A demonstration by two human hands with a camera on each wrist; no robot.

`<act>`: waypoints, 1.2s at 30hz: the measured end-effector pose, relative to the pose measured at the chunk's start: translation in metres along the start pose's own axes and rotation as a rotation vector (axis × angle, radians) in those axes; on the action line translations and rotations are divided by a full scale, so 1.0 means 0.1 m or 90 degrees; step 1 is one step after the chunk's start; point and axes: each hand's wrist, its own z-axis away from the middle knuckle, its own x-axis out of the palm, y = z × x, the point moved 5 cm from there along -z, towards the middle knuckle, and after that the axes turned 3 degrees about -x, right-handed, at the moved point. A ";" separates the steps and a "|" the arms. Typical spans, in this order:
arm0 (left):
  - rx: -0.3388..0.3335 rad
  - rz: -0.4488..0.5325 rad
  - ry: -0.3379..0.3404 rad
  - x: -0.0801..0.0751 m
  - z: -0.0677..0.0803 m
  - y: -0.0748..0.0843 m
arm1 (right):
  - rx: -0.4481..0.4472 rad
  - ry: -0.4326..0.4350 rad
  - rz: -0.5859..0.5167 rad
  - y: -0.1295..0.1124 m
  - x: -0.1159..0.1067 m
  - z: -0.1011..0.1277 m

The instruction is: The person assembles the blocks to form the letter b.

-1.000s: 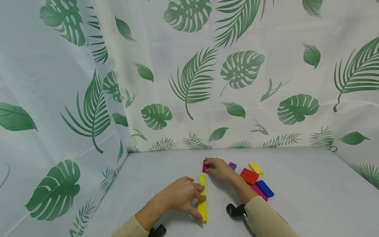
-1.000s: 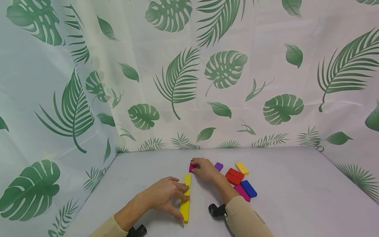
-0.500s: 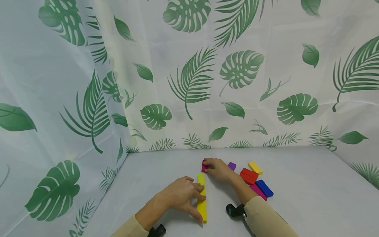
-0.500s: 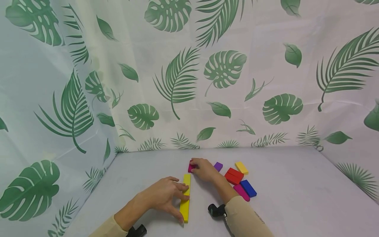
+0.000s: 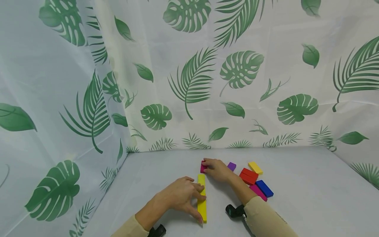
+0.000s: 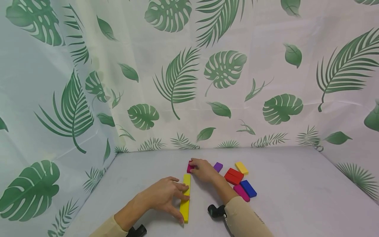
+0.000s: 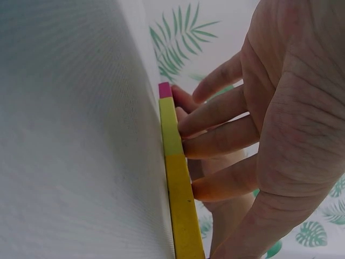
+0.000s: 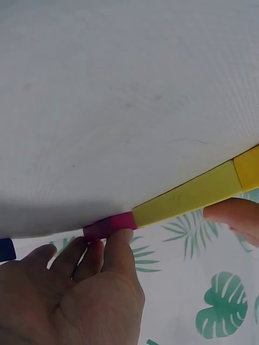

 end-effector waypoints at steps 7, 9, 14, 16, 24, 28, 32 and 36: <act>-0.002 0.001 -0.001 0.01 0.00 0.00 | -0.022 -0.008 -0.004 0.00 0.02 0.00; -0.001 0.002 0.000 0.00 0.00 0.00 | -0.027 -0.010 -0.004 0.00 0.03 0.00; -0.004 0.007 -0.003 0.01 0.00 -0.01 | -0.027 -0.020 -0.013 -0.02 0.04 0.01; -0.006 0.010 -0.004 0.01 0.00 -0.01 | -0.029 -0.023 -0.016 -0.02 0.04 0.01; -0.009 0.013 -0.003 0.01 0.00 -0.01 | -0.047 -0.029 -0.006 -0.04 0.05 0.00; -0.009 0.011 -0.003 0.01 0.00 -0.01 | -0.053 -0.037 -0.010 -0.05 0.05 -0.01; -0.007 0.010 -0.002 0.01 0.00 0.00 | -0.051 -0.041 -0.008 -0.06 0.05 -0.01; -0.006 0.009 -0.001 0.01 -0.01 0.00 | -0.053 -0.044 -0.006 -0.07 0.04 0.00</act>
